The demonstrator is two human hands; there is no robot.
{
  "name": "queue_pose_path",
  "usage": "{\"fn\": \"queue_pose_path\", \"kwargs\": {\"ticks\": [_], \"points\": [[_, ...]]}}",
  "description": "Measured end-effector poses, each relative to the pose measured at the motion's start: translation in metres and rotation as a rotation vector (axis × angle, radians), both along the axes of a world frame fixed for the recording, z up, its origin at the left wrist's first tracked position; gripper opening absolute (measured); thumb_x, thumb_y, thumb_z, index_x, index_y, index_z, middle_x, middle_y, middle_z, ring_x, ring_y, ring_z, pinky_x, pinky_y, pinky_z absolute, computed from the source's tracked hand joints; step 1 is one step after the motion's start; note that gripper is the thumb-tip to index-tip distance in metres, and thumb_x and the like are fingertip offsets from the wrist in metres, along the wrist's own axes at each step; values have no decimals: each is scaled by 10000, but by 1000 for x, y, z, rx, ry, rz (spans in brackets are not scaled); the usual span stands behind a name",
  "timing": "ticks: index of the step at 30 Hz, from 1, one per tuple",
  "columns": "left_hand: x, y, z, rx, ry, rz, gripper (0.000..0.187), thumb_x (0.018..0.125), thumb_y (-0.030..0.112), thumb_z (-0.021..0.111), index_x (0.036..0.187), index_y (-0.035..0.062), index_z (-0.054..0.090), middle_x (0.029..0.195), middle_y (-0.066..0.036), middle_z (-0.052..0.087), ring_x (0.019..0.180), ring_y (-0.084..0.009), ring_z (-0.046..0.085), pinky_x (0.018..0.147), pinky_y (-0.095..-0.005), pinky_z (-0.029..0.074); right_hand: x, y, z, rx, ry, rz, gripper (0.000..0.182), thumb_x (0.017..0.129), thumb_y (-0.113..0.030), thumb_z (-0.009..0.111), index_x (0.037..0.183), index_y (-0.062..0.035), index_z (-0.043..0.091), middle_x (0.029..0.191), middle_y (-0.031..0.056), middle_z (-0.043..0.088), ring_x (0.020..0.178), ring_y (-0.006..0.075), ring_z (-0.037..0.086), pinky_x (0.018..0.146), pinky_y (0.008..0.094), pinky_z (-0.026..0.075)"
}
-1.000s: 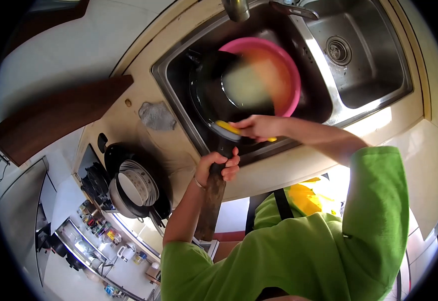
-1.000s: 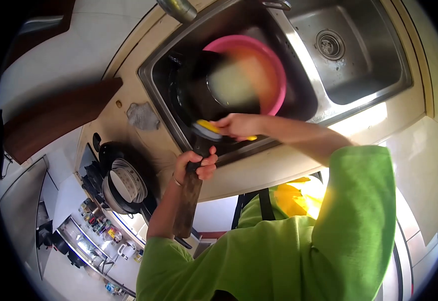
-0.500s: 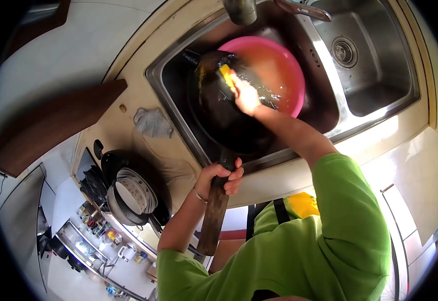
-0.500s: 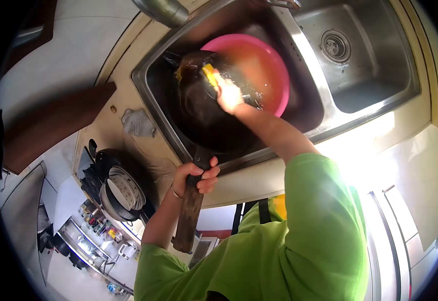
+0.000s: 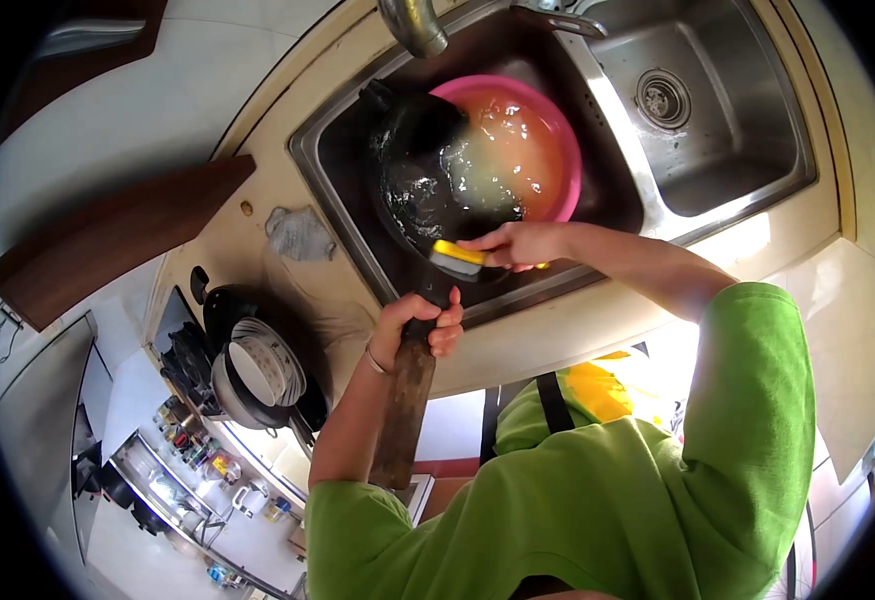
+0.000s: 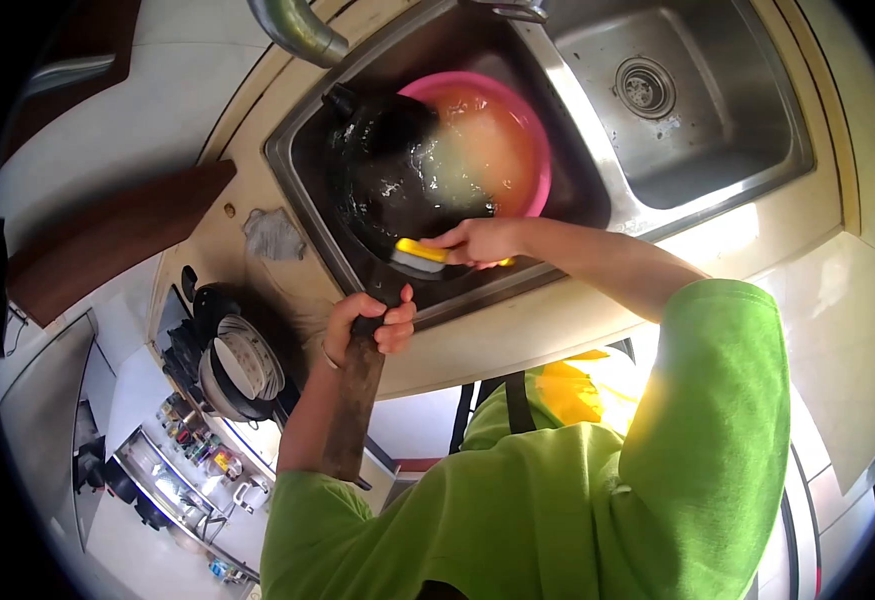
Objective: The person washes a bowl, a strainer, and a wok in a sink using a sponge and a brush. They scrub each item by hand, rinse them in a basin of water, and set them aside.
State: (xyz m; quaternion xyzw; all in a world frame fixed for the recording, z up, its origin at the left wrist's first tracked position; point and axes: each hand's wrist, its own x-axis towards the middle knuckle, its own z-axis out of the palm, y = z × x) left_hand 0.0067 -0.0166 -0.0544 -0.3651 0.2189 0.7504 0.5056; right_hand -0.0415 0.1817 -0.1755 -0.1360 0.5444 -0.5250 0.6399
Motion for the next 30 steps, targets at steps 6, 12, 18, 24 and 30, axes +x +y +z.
{"fn": "queue_pose_path", "kwargs": {"ticks": [6,12,18,24,30], "points": [[-12,12,28,-85,-19,-5,232,673,133,456,887,44,468,676,-13,423,517,-106,381,482,-247,321,-8,21,-45,230,746,137,498,805,-93,446,1242,-313,350,947,131,566,766,216,561,707,288,436],[-14,17,70,-278,9,-51,282,668,160,448,912,21,480,680,-7,423,497,-94,367,462,-230,304,-34,17,-65,505,996,172,389,829,-173,391,1186,-327,407,959,123,557,885,258,555,708,353,445],[-12,22,102,-418,89,-146,281,655,161,462,898,19,476,671,-16,445,495,-100,383,462,-230,307,-46,16,-64,638,979,128,318,851,-169,322,1116,-195,496,1070,71,508,1007,234,489,791,360,424],[-6,27,120,-609,189,-311,251,647,145,493,857,11,460,641,-41,463,469,-120,434,445,-248,338,-33,-12,-43,677,1217,-31,260,764,-125,408,938,-79,596,1153,78,439,1091,233,380,862,367,349],[6,30,128,-761,273,-427,239,639,106,526,823,-18,437,573,-67,470,410,-148,474,388,-251,378,-52,-14,-44,143,85,-858,289,840,-262,433,945,-7,519,794,142,581,724,254,568,595,348,476]]}}
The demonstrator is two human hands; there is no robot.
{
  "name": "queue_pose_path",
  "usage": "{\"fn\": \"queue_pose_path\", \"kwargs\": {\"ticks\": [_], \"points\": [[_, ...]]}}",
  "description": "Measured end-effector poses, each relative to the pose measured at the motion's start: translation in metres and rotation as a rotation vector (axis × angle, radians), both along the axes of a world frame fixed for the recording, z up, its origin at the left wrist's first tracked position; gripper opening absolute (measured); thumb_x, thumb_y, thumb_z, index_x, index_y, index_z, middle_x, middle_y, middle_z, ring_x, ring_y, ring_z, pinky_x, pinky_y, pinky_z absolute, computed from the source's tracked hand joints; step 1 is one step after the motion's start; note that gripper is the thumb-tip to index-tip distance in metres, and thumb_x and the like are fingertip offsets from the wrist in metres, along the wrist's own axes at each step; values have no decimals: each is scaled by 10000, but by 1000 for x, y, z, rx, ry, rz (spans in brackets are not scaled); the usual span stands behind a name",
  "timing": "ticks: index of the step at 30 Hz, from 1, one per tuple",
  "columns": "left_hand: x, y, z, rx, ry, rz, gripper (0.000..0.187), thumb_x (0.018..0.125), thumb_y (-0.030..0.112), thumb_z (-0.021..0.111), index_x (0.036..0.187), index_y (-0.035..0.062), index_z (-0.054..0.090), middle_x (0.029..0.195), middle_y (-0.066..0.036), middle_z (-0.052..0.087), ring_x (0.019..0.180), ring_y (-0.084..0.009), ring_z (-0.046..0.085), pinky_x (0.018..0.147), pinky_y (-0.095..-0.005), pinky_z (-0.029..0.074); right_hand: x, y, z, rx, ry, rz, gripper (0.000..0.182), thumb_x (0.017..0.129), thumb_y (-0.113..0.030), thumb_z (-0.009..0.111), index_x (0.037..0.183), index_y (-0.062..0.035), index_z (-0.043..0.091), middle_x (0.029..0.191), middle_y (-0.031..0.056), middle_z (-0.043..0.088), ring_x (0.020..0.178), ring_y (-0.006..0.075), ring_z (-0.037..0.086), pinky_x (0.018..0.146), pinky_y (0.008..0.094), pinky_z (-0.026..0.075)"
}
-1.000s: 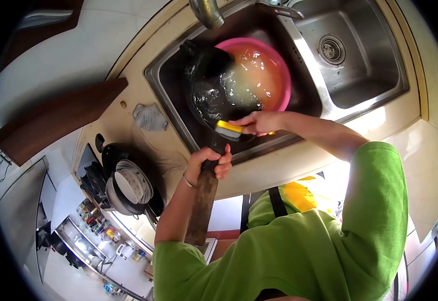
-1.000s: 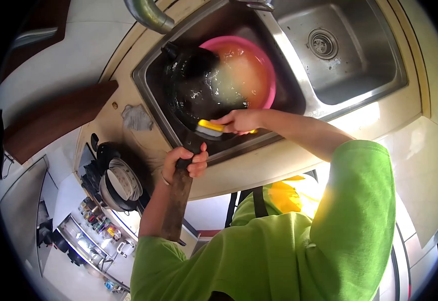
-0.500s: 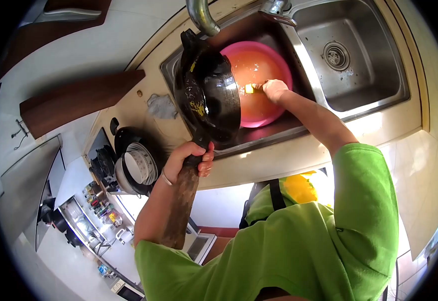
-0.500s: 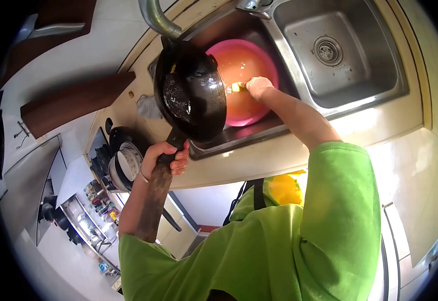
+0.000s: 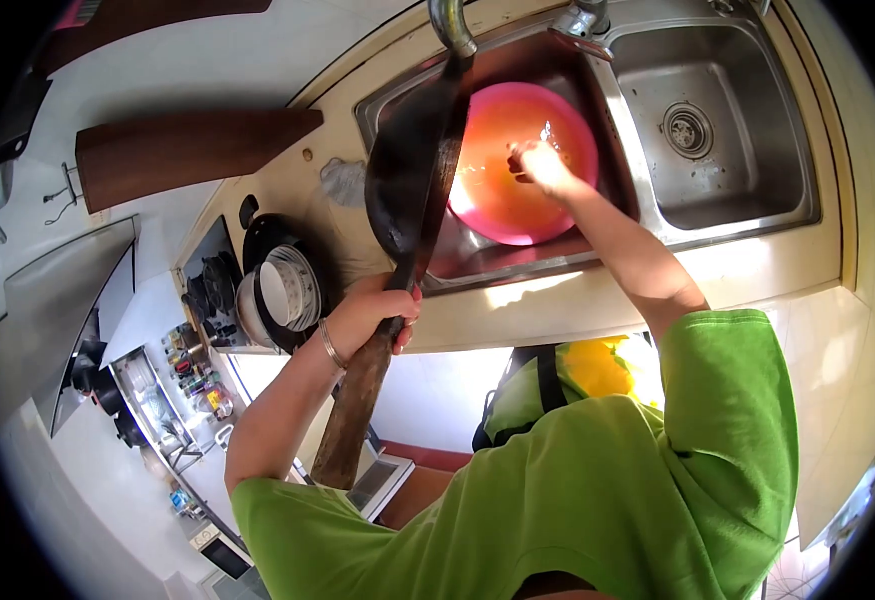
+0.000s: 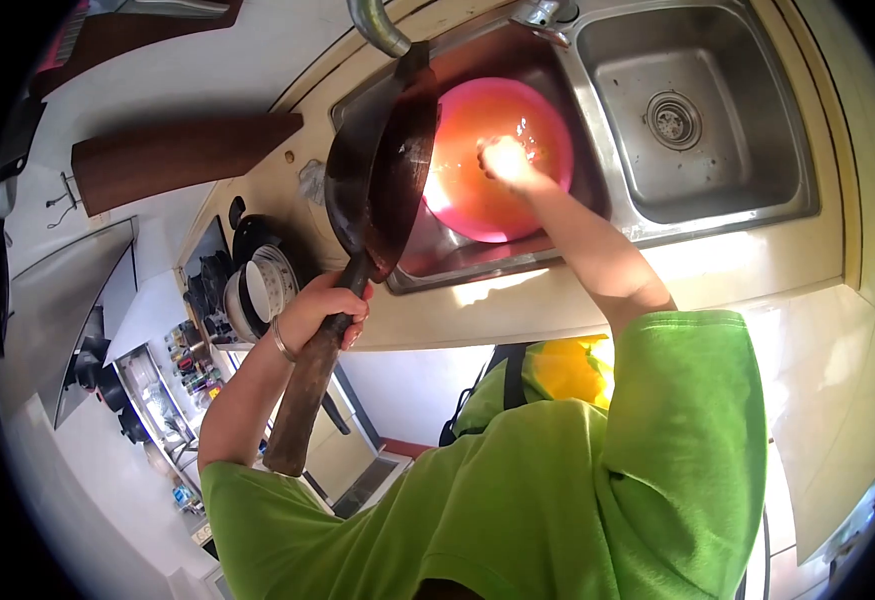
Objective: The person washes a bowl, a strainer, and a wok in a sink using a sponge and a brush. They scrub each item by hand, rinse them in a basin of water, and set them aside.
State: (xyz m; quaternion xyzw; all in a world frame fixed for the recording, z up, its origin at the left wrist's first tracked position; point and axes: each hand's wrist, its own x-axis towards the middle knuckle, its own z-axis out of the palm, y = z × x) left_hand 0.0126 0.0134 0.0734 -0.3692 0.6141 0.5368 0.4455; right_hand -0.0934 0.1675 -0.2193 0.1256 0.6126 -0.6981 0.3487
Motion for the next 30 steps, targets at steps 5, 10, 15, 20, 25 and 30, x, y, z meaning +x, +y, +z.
{"fn": "queue_pose_path", "kwargs": {"ticks": [5,10,15,20,25,30], "points": [[12,-2,3,-57,31,-126,256,630,113,555,811,-20,432,568,-66,467,415,-141,484,370,-247,390,-43,34,40,-553,-424,-290,624,860,-384,348,1194,120,192,1068,325,398,896,393,511,673,421,505],[29,-3,9,-188,57,-336,275,619,100,562,824,-38,444,579,-76,480,425,-149,497,389,-262,404,-59,51,28,-702,-365,27,590,809,-438,440,1112,60,348,807,249,532,615,300,584,603,395,524],[43,1,27,-387,171,-739,343,582,140,594,812,-80,466,688,-194,557,552,-230,582,526,-327,464,-52,54,25,-371,-326,120,264,808,-271,511,960,-59,552,824,21,586,714,105,545,674,217,452],[69,-8,13,-602,265,-1000,387,591,176,582,856,-75,452,748,-233,562,730,-328,570,680,-382,444,-26,49,33,-247,-316,277,270,869,-186,351,981,-24,535,874,97,592,675,188,591,610,284,505],[88,-9,-7,-671,240,-997,411,621,133,545,961,-57,414,793,-223,569,798,-340,562,715,-379,441,-22,54,49,-377,-405,-28,290,881,-218,359,1012,-20,526,897,85,599,791,181,573,730,286,469],[86,-16,-27,-693,320,-1030,451,606,113,565,1011,-25,424,872,-203,567,851,-324,554,747,-367,438,-23,65,6,-289,-267,-141,288,846,-266,441,981,-34,545,891,77,595,796,188,551,727,279,446]]}}
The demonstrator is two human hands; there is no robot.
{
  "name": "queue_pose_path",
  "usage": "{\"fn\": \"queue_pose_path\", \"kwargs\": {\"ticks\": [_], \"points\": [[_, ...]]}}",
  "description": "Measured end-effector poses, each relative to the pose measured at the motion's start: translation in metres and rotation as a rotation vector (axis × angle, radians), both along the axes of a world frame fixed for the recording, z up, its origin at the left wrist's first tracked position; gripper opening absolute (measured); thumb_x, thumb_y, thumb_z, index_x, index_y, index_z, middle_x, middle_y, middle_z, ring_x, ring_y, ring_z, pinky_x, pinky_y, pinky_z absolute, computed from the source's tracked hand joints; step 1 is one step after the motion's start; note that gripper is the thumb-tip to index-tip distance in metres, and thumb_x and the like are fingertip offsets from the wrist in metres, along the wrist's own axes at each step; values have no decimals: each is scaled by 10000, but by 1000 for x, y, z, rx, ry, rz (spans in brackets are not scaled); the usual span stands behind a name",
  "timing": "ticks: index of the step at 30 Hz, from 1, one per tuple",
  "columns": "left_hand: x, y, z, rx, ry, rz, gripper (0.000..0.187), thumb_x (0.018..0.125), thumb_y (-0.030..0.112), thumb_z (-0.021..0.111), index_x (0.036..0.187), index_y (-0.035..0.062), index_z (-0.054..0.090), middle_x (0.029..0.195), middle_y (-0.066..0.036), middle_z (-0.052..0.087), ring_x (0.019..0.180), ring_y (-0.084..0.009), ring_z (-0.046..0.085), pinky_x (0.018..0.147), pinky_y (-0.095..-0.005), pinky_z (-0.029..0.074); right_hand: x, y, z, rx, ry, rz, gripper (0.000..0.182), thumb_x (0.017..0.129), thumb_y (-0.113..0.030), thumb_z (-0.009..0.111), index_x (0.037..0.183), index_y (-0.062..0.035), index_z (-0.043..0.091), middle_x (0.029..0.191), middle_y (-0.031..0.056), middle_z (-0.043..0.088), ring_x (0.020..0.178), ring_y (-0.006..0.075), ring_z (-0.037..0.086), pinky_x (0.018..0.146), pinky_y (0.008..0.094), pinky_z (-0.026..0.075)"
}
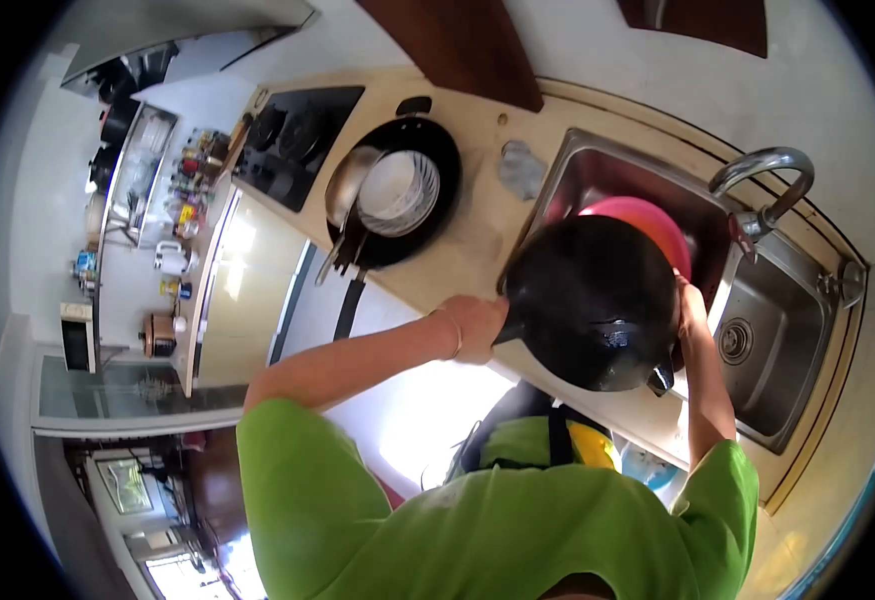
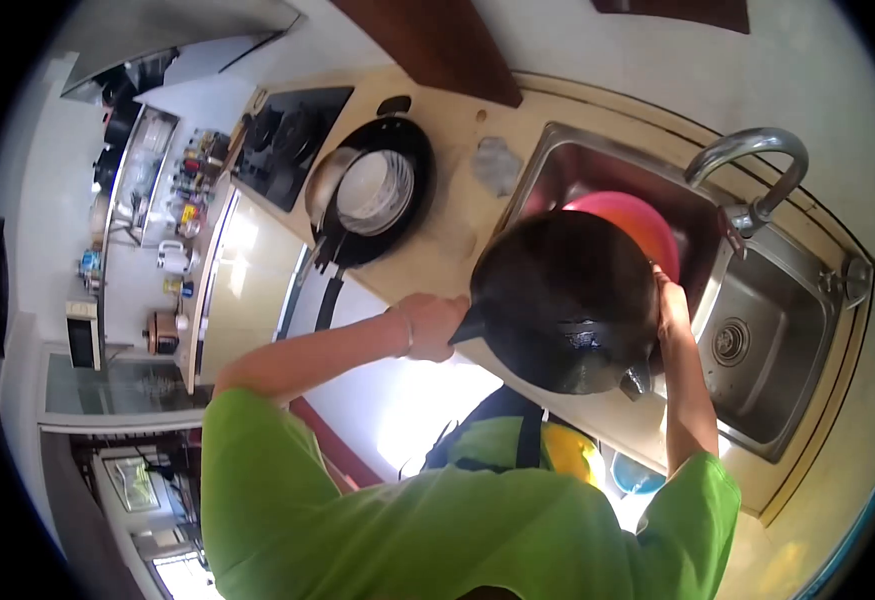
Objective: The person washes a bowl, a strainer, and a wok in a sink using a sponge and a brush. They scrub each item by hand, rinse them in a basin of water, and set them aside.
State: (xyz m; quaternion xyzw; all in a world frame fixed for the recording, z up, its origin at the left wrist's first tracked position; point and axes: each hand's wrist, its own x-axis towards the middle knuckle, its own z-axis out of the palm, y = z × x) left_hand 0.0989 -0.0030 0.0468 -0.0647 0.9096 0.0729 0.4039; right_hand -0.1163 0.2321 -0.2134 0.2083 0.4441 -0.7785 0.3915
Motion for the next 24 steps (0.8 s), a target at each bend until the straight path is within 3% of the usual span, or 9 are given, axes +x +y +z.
{"fn": "queue_pose_path", "kwargs": {"ticks": [5,8,11,12,16,20,22,23,24], "points": [[9,-5,-34,-32,124,-36,399,616,108,561,970,-22,431,843,-185,577,814,-313,567,701,-376,448,-8,19,-41,174,22,107,351,850,-286,416,1091,-44,497,1012,84,567,888,210,539,821,289,406],[15,-3,-36,5,161,17,371,624,105,553,951,-24,432,828,-176,582,791,-310,572,679,-380,450,7,8,31,276,-61,125,331,860,-258,395,1086,-41,501,1006,81,569,915,210,526,831,302,401],[1,-4,-31,-36,123,-11,380,627,104,551,962,-27,430,832,-179,581,789,-308,572,680,-381,450,-21,22,-62,213,112,71,319,859,-260,386,1055,-46,518,987,83,574,897,212,532,818,304,410],[5,-4,-28,-41,90,-4,384,626,109,556,962,-27,429,836,-181,581,789,-307,572,680,-383,450,2,11,15,121,25,-12,317,845,-286,409,1004,-46,542,951,78,583,866,200,540,801,295,417],[-1,-11,-42,-20,174,-16,409,620,122,567,974,-26,426,823,-183,584,782,-310,575,677,-385,451,-19,18,-43,337,116,133,339,838,-317,408,967,-45,563,916,73,593,814,201,547,769,285,428],[20,-5,-51,-5,177,-28,534,617,114,542,1093,-76,394,786,-177,599,731,-292,592,639,-380,470,11,17,21,137,-25,64,327,856,-260,374,1032,-33,531,988,87,576,869,204,542,801,273,412],[8,-11,-69,-75,191,-63,520,617,112,541,1081,-75,401,782,-170,600,732,-285,594,635,-377,471,-7,20,-8,398,259,120,341,840,-307,442,979,-20,564,851,52,590,748,158,545,696,245,428],[-7,-21,-66,-103,215,-55,520,617,112,541,1081,-75,401,782,-170,600,732,-285,594,635,-377,471,-35,38,-98,251,159,34,351,821,-317,478,948,-5,574,829,54,589,711,162,536,677,248,424],[-8,-25,-64,-73,236,-55,477,614,106,544,1042,-61,417,771,-171,595,720,-294,590,619,-387,467,-10,24,-37,114,43,-152,390,789,-348,522,906,18,587,799,43,581,691,150,517,666,260,411]]}}
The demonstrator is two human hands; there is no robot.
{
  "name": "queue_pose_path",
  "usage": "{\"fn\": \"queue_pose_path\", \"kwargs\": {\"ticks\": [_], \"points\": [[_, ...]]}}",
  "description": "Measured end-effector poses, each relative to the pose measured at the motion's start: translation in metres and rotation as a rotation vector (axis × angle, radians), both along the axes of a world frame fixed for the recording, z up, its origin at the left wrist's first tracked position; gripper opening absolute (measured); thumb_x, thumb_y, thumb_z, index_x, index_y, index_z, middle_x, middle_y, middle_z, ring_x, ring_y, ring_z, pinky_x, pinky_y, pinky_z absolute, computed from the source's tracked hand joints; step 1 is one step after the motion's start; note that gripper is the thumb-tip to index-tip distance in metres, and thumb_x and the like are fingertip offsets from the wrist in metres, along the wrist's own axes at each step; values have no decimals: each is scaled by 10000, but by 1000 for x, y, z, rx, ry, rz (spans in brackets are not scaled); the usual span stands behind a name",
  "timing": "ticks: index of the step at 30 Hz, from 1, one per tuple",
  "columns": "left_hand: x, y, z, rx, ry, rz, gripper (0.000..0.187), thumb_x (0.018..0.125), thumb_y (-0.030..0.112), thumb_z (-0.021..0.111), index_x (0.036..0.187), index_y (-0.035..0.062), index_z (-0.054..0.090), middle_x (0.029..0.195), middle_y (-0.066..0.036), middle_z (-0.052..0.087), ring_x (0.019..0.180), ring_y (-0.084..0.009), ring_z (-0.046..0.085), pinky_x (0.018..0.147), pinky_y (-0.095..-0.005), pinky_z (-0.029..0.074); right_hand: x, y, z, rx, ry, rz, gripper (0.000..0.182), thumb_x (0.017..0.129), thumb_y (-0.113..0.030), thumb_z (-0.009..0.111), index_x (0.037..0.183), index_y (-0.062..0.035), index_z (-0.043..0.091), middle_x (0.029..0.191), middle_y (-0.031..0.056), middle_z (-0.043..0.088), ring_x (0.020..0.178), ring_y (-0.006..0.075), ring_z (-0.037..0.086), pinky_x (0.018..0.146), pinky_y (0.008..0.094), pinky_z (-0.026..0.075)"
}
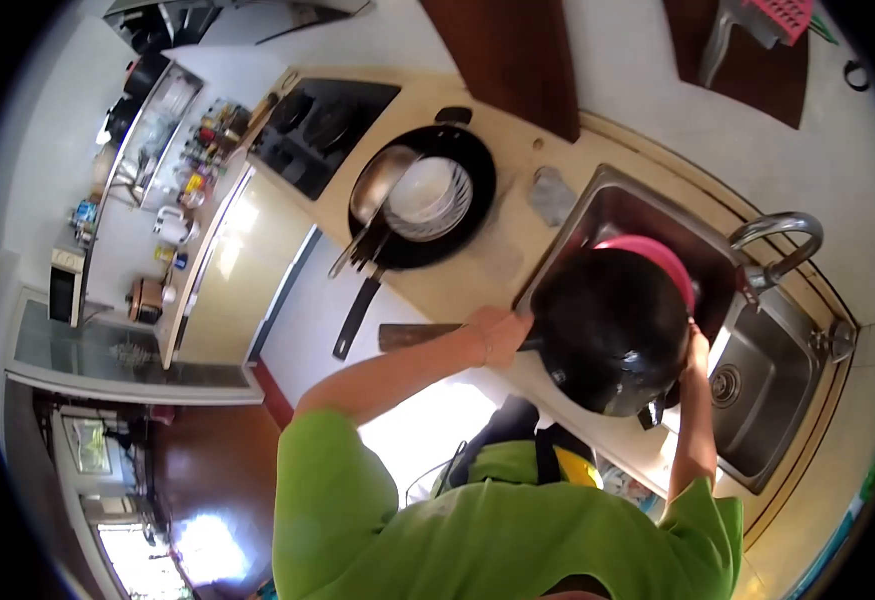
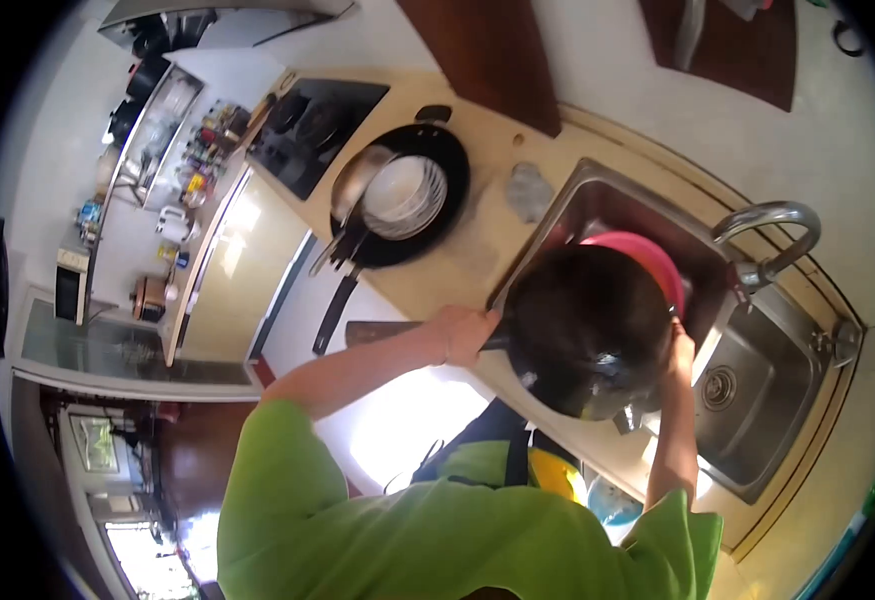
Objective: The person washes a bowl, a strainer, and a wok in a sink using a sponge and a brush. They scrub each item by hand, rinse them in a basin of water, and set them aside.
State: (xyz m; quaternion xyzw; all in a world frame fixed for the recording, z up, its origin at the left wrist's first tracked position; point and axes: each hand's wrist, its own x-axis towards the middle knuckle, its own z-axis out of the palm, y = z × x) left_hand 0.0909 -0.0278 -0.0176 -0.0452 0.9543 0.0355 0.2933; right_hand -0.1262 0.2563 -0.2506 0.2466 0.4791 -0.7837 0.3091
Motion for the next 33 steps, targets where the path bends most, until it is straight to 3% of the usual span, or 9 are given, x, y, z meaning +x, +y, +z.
{"fn": "queue_pose_path", "kwargs": {"ticks": [2,4,6,8,11,13,18,22,33], "points": [[18,13,0,108,32,11,391,609,96,549,964,-34,450,750,-171,584,697,-312,582,587,-408,458,-9,14,-38,136,-75,190,397,801,-338,500,927,31,573,819,45,587,729,149,530,687,270,415],[5,-4,8,54,108,22,333,616,83,540,920,-29,463,732,-178,576,678,-325,577,572,-415,455,-10,22,-51,473,595,402,417,845,-353,409,950,24,556,836,70,591,785,178,537,752,278,414],[25,-2,5,131,102,56,295,620,81,536,887,-21,462,723,-181,570,693,-318,576,586,-405,456,12,9,23,38,42,208,425,861,-349,374,974,25,544,863,92,590,814,195,539,770,282,412],[32,-22,31,155,124,49,294,611,82,538,878,-10,456,739,-175,564,720,-305,576,599,-382,459,4,-6,34,-68,118,140,412,869,-333,365,1010,19,527,913,97,582,838,190,544,761,286,422],[62,-51,63,-13,283,67,312,601,88,550,885,4,451,768,-151,543,719,-292,569,605,-368,457,41,-52,129,364,478,352,404,869,-331,371,1038,8,511,964,77,567,863,162,541,770,263,417],[79,-89,92,-66,326,63,335,591,91,561,896,14,442,769,-137,533,700,-293,563,600,-373,455,61,-107,188,-152,403,237,399,866,-325,378,1086,-8,478,1018,85,553,906,174,528,812,285,416],[115,-192,138,-216,445,96,370,534,68,594,868,65,433,756,-122,528,694,-291,553,607,-377,445,85,-227,242,-129,455,305,426,869,-345,374,1128,-15,454,1048,65,539,915,138,513,814,254,396],[129,-276,141,-243,490,97,345,544,56,579,860,69,440,757,-122,538,719,-297,551,618,-371,442,102,-312,238,-12,484,331,397,876,-330,357,975,14,528,897,88,574,795,161,533,729,273,422],[118,-365,75,-112,463,110,310,563,32,541,861,75,468,732,-123,561,708,-307,553,626,-369,442,107,-389,200,177,356,323,534,855,-369,347,1070,114,424,1032,212,488,951,290,477,754,378,413]]}}
